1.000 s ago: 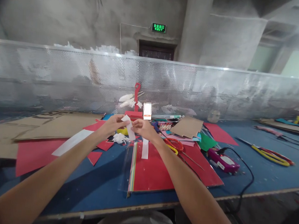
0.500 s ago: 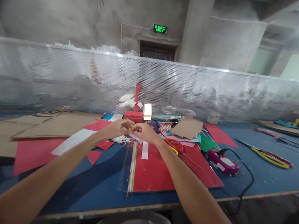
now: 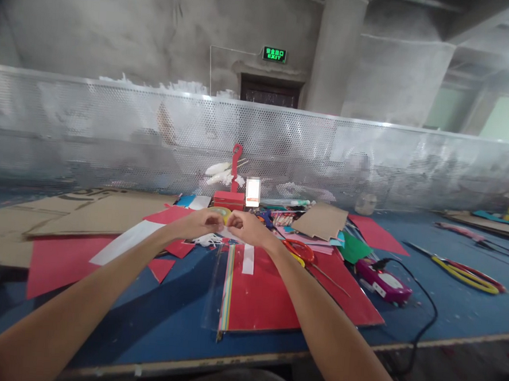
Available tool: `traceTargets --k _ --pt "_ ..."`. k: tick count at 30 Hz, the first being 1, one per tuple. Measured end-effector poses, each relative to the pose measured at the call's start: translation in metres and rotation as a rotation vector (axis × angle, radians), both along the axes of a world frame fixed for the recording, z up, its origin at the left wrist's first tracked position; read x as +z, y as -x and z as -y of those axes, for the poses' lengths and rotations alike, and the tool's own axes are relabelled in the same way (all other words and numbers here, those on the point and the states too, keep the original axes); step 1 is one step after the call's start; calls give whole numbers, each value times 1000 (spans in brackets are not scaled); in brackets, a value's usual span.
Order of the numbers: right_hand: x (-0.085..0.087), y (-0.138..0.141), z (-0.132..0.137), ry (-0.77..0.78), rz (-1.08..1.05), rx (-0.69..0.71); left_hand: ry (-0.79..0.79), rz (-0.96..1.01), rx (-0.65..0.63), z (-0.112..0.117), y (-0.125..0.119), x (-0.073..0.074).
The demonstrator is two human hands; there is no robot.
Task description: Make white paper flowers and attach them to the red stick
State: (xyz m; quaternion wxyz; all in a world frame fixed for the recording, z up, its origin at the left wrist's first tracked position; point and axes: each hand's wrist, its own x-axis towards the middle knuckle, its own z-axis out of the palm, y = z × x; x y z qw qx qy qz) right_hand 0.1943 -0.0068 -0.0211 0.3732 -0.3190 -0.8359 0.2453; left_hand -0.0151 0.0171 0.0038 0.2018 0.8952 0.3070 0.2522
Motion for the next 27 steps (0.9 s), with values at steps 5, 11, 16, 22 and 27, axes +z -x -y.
traceTargets --k 5,11,16,22,27 --pt "8 6 12 -140 120 -4 180 81 -55 -2 -1 -2" --pt "10 8 12 -262 187 -75 331 112 -58 4 -4 2" --pt "7 0 4 -356 199 -76 354 65 -60 6 -3 6" --pt "9 -4 1 -361 203 -107 363 42 -30 2 -2 4" --pt "12 -4 5 -342 131 -92 372 55 -36 0 -3 1"
